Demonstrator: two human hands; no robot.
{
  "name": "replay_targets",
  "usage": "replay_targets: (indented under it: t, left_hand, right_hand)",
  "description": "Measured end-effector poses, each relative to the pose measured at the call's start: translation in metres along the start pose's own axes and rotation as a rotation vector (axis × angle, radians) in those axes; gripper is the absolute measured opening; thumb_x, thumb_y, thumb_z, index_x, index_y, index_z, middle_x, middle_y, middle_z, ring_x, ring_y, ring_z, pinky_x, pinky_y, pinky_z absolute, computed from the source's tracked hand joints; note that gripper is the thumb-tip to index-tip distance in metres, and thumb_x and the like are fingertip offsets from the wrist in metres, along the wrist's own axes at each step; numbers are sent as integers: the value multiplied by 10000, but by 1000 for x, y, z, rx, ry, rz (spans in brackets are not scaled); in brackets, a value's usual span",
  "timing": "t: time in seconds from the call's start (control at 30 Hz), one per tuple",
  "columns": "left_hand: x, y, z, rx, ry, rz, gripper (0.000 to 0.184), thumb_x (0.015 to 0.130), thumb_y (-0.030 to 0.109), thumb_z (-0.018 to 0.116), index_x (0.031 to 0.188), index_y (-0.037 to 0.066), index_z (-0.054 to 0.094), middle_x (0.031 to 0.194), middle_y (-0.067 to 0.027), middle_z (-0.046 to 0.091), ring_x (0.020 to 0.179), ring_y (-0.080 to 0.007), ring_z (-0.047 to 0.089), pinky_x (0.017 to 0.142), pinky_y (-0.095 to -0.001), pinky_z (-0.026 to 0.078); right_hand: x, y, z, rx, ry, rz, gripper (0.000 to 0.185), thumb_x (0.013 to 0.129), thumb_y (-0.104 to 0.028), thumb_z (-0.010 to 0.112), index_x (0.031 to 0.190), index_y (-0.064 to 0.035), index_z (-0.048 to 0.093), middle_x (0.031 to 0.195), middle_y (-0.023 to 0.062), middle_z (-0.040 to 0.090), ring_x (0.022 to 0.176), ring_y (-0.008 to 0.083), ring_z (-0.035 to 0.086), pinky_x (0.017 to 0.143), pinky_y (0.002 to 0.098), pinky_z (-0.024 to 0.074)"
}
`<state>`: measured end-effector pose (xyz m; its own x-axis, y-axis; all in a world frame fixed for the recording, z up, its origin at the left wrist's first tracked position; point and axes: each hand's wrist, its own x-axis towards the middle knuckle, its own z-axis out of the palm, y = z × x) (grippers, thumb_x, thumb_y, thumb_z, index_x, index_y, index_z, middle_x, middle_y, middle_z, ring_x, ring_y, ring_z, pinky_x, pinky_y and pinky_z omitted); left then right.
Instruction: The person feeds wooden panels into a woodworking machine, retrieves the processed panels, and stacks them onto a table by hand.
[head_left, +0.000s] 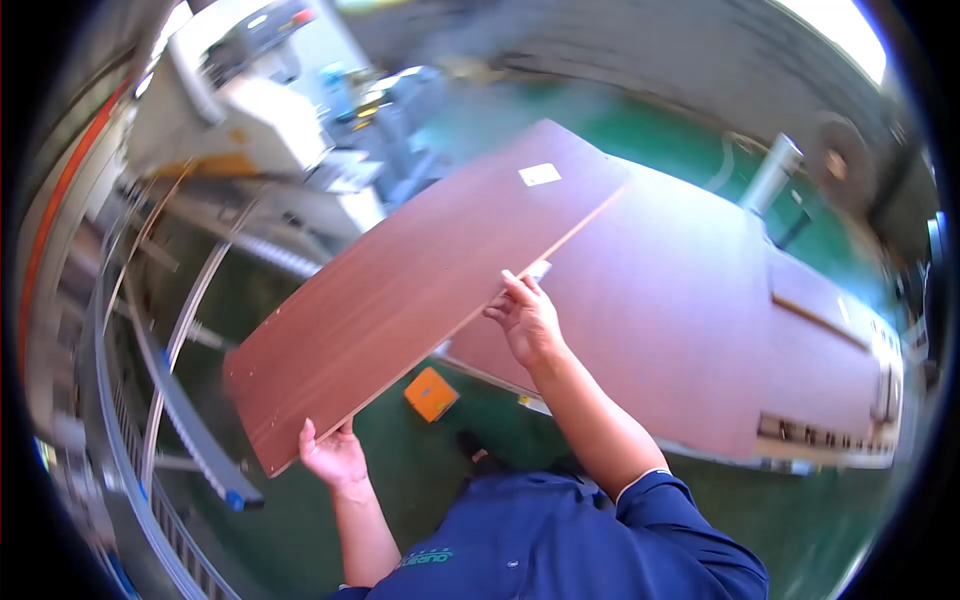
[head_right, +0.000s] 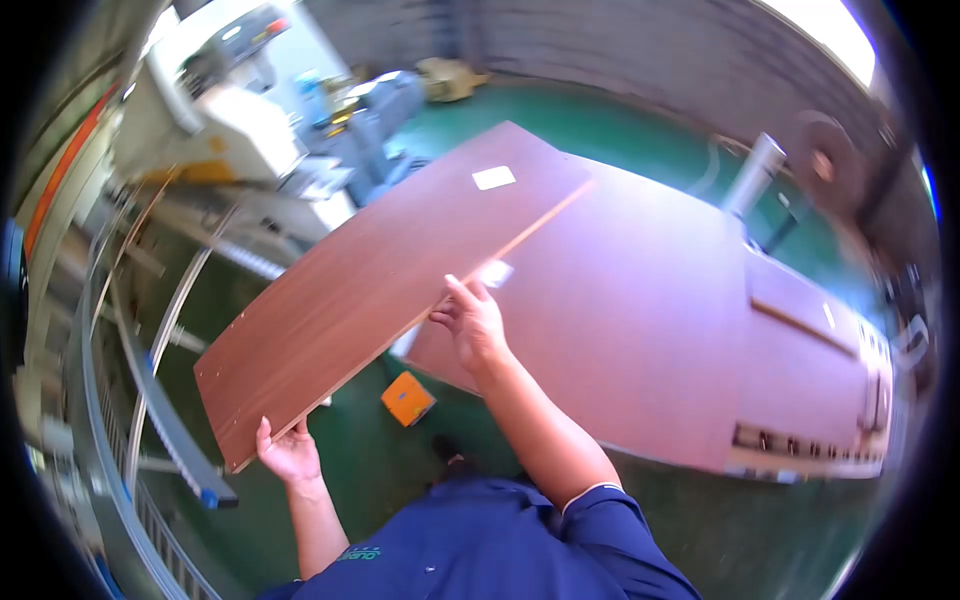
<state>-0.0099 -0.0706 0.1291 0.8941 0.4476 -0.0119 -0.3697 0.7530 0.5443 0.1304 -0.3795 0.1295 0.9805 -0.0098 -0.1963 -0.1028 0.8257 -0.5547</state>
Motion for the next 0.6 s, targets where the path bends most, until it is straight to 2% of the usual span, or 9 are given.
replay_targets:
  t: [0.03,0.1,0.13,0.23,0.27,0.33,0.4,0.5,0.6]
  left_hand:
    - [-6,-20,13,49,11,-11,518,889,186,604,1356,-1,482,1335,-153,578,1179,-306,602,941,-462,568]
    - [-14,-55,24,60,-71,-139,520,886,192,608,1352,-6,487,1333,-158,580,1177,-301,607,952,-450,567]
    - [-25,-74,39,88,-106,-196,525,884,197,611,1349,-11,489,1334,-161,579,1171,-300,614,958,-434,569]
    - [-54,-135,68,93,-241,-410,501,885,187,599,1334,-15,504,1308,-166,599,1161,-302,621,963,-433,565]
    - [-62,-155,75,90,-271,-500,485,887,183,594,1322,-15,513,1300,-166,605,1163,-304,620,966,-441,562]
    - [-83,-188,97,66,-317,-650,438,895,170,574,1290,-15,533,1285,-165,615,1150,-309,626,964,-455,556]
    - [-103,-222,115,76,-359,-786,288,901,157,569,1142,5,611,1164,-133,674,1077,-281,656,924,-440,563]
    - [-135,-266,138,100,-464,-1005,166,895,144,582,998,34,653,1044,-99,710,1019,-257,674,891,-425,571]
    - [-170,-303,153,156,-462,-1181,186,886,137,591,1034,32,630,1056,-104,694,1003,-265,675,886,-434,572]
  right_hand:
    - [-9,-20,-26,-29,38,-38,175,955,-170,618,1113,-107,578,895,37,643,770,172,635,766,343,528]
    - [-50,-63,-55,-6,138,-168,224,946,-150,616,1163,-112,575,973,32,652,866,184,644,835,362,519]
    - [-74,-90,-68,37,152,-237,270,917,-126,645,1175,-99,568,1008,27,656,890,173,654,795,336,547]
    - [-129,-145,-131,89,309,-406,267,907,-114,641,1164,-99,570,1014,33,654,917,178,653,812,359,545]
    - [-149,-161,-152,87,341,-454,273,900,-105,630,1167,-116,572,1057,27,651,973,199,644,871,386,520]
    - [-188,-184,-184,76,440,-588,222,892,-99,635,1107,-130,588,1007,26,661,944,191,651,837,388,538]
    - [-226,-201,-211,102,529,-725,190,887,-99,638,1070,-134,598,989,26,667,920,192,654,818,390,544]
    - [-283,-215,-243,147,691,-887,178,884,-113,640,1058,-125,609,1001,31,668,921,198,652,815,389,546]
    - [-333,-224,-294,125,864,-970,195,896,-124,618,1088,-86,612,1027,73,662,963,233,646,834,409,550]
